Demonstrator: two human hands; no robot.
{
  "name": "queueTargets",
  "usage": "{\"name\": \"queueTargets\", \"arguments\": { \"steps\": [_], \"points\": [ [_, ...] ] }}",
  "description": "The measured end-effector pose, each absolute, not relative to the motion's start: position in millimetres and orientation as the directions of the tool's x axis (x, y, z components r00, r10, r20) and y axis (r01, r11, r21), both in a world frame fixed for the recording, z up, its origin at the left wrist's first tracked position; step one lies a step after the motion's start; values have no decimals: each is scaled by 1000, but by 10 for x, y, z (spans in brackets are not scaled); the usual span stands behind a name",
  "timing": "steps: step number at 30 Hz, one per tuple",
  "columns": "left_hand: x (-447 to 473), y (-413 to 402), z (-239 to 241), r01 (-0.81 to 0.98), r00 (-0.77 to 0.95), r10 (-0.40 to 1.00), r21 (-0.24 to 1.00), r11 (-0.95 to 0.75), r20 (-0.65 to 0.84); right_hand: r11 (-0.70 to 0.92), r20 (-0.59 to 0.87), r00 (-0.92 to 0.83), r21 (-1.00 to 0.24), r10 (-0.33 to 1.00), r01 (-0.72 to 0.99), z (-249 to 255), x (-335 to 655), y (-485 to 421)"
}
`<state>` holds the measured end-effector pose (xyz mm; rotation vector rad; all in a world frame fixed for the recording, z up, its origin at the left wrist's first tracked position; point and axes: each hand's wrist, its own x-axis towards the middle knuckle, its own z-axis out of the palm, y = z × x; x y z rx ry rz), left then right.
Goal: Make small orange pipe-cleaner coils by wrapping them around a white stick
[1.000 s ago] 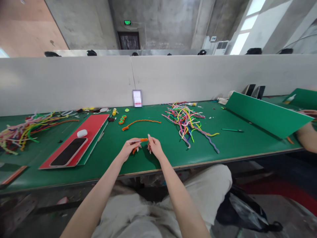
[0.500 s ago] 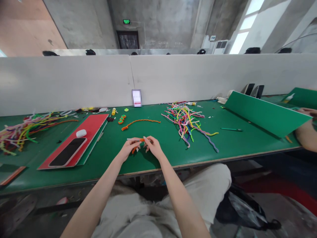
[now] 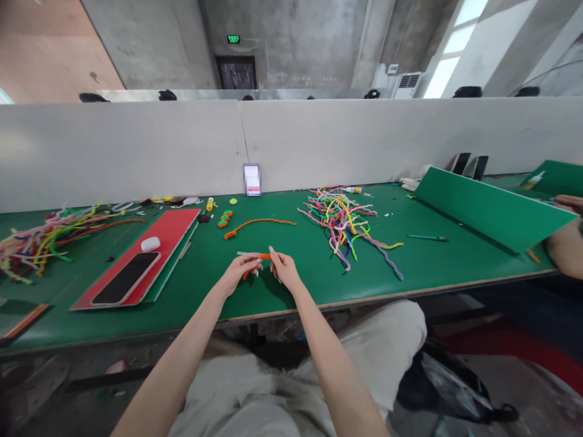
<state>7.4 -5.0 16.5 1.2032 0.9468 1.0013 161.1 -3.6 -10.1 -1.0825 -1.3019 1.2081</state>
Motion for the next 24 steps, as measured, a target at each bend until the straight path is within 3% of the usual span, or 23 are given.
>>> {"name": "queueTargets", "arguments": {
  "steps": [24],
  "points": [
    [91, -92, 191, -104, 368, 930, 994, 35, 6, 53, 56, -94, -998, 994, -37, -111, 1619, -37]
  ]
}}
